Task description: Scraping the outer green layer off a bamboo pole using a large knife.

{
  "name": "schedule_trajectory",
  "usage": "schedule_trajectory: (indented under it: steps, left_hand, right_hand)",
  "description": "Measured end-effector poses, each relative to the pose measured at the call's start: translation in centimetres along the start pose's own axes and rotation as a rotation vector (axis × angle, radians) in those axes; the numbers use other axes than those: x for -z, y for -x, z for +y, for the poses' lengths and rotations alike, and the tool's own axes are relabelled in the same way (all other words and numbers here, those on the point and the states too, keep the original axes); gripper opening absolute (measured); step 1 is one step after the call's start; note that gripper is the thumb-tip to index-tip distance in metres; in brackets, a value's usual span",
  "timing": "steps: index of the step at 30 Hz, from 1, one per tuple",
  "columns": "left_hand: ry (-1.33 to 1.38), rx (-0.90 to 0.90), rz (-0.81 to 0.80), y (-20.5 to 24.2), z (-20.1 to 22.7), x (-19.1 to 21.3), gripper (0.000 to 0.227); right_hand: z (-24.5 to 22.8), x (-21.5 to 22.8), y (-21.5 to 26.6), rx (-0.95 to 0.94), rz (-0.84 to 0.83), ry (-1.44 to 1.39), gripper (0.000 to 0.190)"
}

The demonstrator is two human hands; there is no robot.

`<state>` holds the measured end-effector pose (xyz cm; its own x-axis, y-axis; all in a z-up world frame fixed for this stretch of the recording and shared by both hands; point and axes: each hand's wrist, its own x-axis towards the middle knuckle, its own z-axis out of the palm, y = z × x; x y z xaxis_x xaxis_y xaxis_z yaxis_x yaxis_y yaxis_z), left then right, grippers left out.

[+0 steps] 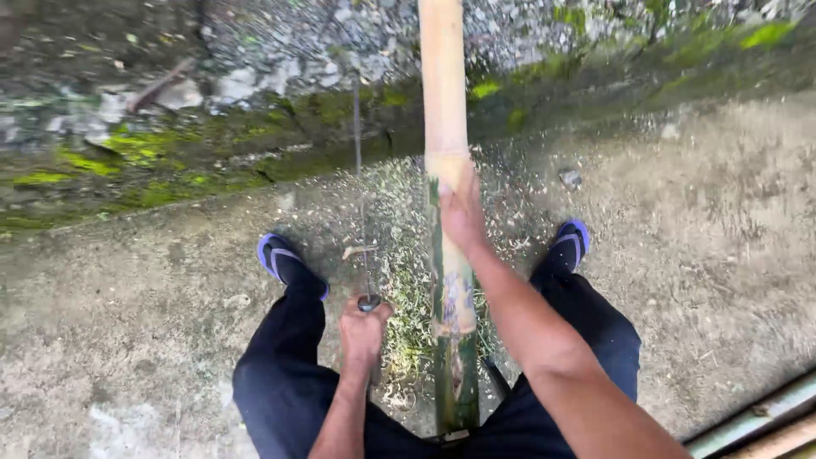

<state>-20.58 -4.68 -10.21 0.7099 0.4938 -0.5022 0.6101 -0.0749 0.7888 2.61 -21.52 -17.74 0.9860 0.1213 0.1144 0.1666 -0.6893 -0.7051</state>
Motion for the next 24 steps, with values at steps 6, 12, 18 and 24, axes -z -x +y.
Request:
schedule_trajectory:
  steps: [6,12,18,24]
  left_hand:
    - [0.290,0.102,0.004,3.7,1.0,3.3,0.026]
    - [0.533,-0.030,-0.051,6.5,2.1,4.4,0.032]
    - [0.563,-0.257,-0.060,8.7,5.2,5.8,0.029]
    - [0.501,-0.119,-0.093,7.4,3.2,4.5,0.023]
  right_hand:
    - [-8.1,6.0,15.3,-0.372,-0.220,0.069,0.102]
    - [0.9,2.2,20.8,-0.241,-0.144,0.043,0.100]
    - [-4.6,5.9,20.5,-0.505,-0.319,-0.083,0.078]
    - [-7.0,5.6,17.4,-0.617,-0.288,0.088,0.114]
